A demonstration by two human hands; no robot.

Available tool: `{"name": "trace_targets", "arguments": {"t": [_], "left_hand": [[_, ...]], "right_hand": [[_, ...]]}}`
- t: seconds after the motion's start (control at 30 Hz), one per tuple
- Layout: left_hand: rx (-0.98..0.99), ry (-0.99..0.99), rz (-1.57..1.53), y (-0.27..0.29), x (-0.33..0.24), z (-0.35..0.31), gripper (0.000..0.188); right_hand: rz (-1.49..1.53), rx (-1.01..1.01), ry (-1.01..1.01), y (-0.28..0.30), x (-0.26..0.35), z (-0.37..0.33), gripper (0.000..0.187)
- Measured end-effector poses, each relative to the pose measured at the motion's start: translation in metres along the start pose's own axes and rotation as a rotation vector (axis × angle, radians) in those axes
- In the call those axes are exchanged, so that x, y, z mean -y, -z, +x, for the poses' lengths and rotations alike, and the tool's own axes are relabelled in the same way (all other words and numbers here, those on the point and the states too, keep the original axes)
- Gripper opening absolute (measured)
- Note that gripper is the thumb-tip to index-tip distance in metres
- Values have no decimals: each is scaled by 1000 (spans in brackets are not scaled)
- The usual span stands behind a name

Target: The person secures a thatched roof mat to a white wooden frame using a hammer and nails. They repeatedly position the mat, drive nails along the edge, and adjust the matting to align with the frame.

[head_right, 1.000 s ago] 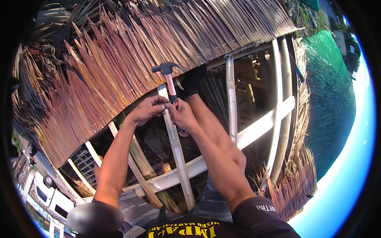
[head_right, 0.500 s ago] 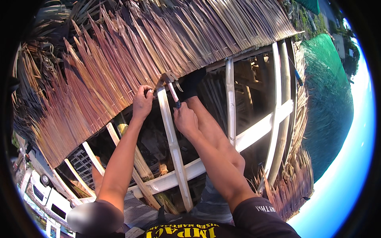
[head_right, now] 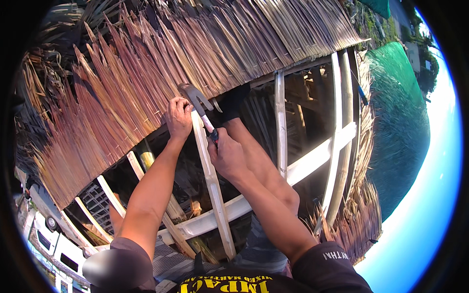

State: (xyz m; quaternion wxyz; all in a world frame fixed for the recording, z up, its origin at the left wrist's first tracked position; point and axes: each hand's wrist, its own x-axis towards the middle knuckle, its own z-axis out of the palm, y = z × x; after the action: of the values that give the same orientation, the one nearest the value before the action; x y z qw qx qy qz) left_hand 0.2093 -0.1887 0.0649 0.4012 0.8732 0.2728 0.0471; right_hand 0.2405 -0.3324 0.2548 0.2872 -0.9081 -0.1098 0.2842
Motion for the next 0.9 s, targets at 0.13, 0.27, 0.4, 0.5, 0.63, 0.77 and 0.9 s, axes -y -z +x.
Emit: {"name": "trace_targets", "arguments": {"t": [0.13,0.27,0.4,0.5,0.63,0.77,0.9], "left_hand": [[-62,-32,23,-5,1,-5,15],[-50,-21,21,-7,3,-5,15],[-74,-95,-92,-2,5,-4,15],[-127,-18,-169,3,-4,-9,19],[-157,1158,-751,5,-15,-23,46],[-547,1377,-1343,1,-2,-15,47],[-527,1179,-1487,-8,10,-23,42]], "right_hand": [[-282,203,-197,-24,-18,12,20],[-152,144,-138,-33,-32,7,22],[-160,140,-146,-38,-38,4,22],[-169,114,-185,-45,-44,11,23],[-168,99,-245,-57,-57,6,25],[-159,75,-242,-61,-61,-1,25],[-106,122,-265,-38,-36,5,25]]}}
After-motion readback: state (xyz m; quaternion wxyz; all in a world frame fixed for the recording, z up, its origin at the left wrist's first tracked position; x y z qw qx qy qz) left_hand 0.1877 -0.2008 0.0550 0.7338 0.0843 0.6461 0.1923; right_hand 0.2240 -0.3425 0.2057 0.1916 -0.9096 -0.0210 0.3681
